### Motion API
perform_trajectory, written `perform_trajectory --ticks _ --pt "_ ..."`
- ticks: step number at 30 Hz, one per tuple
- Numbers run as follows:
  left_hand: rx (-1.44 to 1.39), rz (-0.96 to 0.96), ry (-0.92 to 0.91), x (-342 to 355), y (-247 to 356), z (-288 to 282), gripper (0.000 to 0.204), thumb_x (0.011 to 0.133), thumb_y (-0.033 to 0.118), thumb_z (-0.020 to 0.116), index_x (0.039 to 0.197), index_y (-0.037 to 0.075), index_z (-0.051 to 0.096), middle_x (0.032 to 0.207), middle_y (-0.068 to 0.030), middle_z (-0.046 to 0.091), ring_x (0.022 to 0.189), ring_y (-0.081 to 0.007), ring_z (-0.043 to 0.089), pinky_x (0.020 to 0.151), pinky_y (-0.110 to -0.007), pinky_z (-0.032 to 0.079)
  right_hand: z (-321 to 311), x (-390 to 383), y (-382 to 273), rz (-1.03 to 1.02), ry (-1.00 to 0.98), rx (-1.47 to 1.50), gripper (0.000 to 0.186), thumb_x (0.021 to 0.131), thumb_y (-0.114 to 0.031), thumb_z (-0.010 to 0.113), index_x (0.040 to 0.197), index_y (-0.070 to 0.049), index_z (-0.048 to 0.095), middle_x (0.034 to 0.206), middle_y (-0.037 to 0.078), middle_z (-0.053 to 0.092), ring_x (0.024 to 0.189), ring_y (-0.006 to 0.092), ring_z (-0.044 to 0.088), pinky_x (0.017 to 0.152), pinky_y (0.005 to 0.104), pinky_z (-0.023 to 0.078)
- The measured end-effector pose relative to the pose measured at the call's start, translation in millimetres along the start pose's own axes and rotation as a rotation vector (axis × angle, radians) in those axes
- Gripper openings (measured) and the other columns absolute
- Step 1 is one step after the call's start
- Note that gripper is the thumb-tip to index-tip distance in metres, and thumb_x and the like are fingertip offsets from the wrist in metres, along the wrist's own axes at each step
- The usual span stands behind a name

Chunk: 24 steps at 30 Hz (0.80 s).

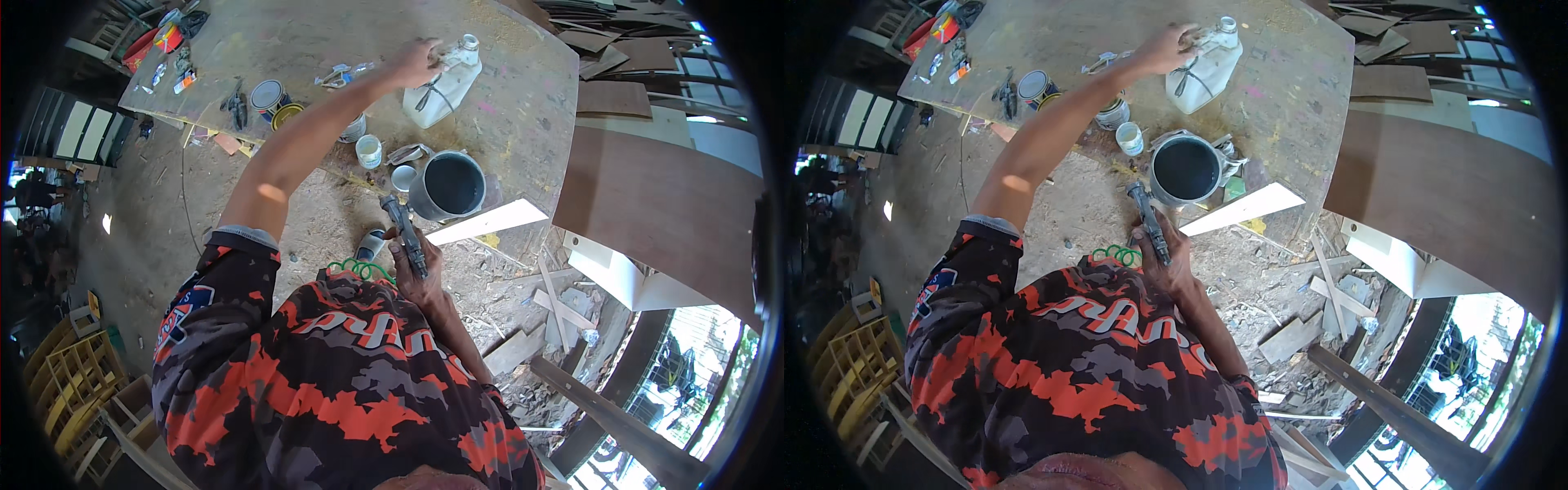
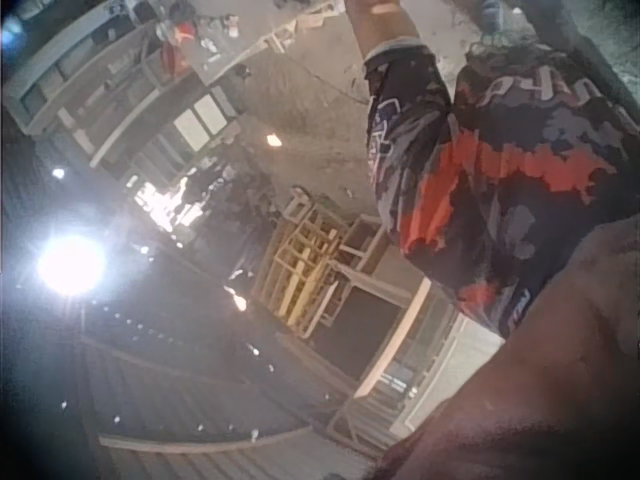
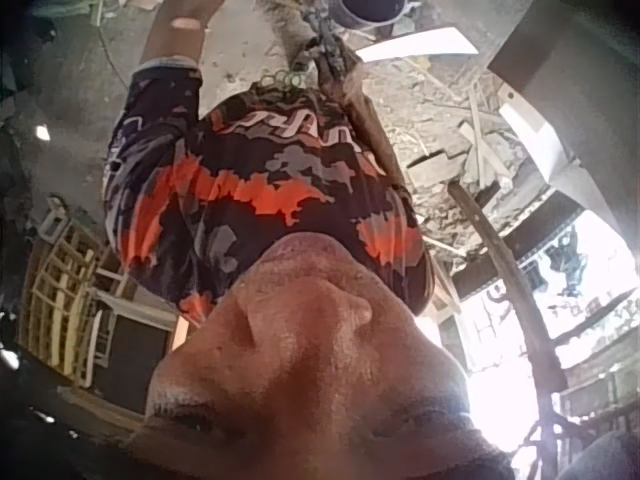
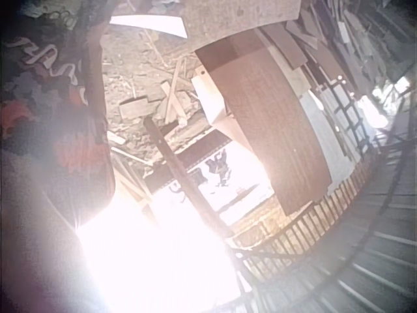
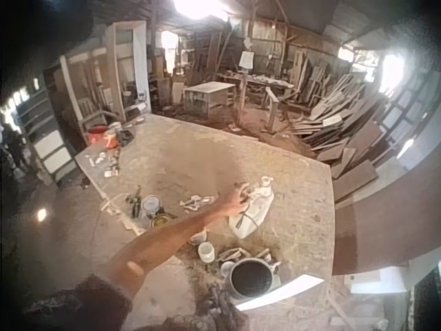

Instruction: The person applies a coating to a wooden door using a spray gun. They then remove the container from the gun, pour liquid from a jug into the container, stir the liquid with a stick, and replace the lid.

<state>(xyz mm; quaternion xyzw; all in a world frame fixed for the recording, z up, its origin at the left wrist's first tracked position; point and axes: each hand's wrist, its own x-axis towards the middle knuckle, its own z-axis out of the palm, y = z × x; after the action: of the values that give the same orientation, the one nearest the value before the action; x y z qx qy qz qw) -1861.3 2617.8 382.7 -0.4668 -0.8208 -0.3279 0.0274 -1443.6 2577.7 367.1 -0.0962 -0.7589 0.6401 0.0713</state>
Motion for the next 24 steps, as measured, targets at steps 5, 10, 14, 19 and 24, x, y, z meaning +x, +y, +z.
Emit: perform_trajectory --ticks 5,10,14,19,24 --pt "-0.412 -0.139 0.158 -100.4 49.3 -43.5 0.078 0.102 0.050 0.068 0.160 0.003 0.046 0.156 -0.0262 0.056 0.142 -0.0385 0.058 0.117 -0.048 0.046 13.1 7.4 9.2 -0.207 0.088 -0.076 0.040 0.098 -0.005 0.073 0.135 0.006 0.062 0.099 0.016 0.077 0.086 0.0289 0.077 0.075 0.0383 0.060" --pt "-0.983 -0.444 0.316 -272.0 141.3 -59.4 0.111 0.095 0.051 0.078 0.172 0.006 0.013 0.167 -0.0267 0.037 0.155 -0.0386 0.038 0.124 -0.051 0.036 25.9 14.1 21.9 -0.298 0.095 -0.128 0.047 0.095 0.000 0.073 0.139 0.006 0.057 0.106 0.019 0.077 0.093 0.0393 0.077 0.079 0.0435 0.062" --pt "-0.980 -0.741 0.152 -336.0 201.8 -50.4 0.125 0.087 0.037 0.084 0.174 0.016 -0.002 0.171 -0.0263 0.028 0.157 -0.0412 0.035 0.122 -0.057 0.038 39.3 20.1 39.0 -0.273 -0.041 -0.240 0.055 0.096 -0.007 0.070 0.146 0.007 0.051 0.131 0.027 0.066 0.115 0.0475 0.068 0.090 0.0499 0.059" --pt "-0.680 -0.637 0.296 -345.1 207.5 -35.4 0.121 0.086 0.025 0.089 0.170 0.001 0.006 0.160 -0.0339 0.040 0.149 -0.0440 0.046 0.123 -0.047 0.040 61.3 31.0 58.3 -0.580 -0.177 -0.260 0.059 0.096 -0.015 0.070 0.149 0.003 0.051 0.147 0.030 0.056 0.133 0.0516 0.054 0.105 0.0541 0.052" --pt "-0.603 -0.764 0.437 -373.0 201.4 -37.1 0.105 0.087 0.015 0.087 0.167 0.003 0.021 0.160 -0.0221 0.043 0.150 -0.0343 0.044 0.121 -0.049 0.041 98.3 21.5 56.2 -0.413 -0.308 -0.045 0.069 0.093 -0.029 0.076 0.150 0.002 0.052 0.152 0.022 0.052 0.139 0.0435 0.049 0.115 0.0525 0.042"
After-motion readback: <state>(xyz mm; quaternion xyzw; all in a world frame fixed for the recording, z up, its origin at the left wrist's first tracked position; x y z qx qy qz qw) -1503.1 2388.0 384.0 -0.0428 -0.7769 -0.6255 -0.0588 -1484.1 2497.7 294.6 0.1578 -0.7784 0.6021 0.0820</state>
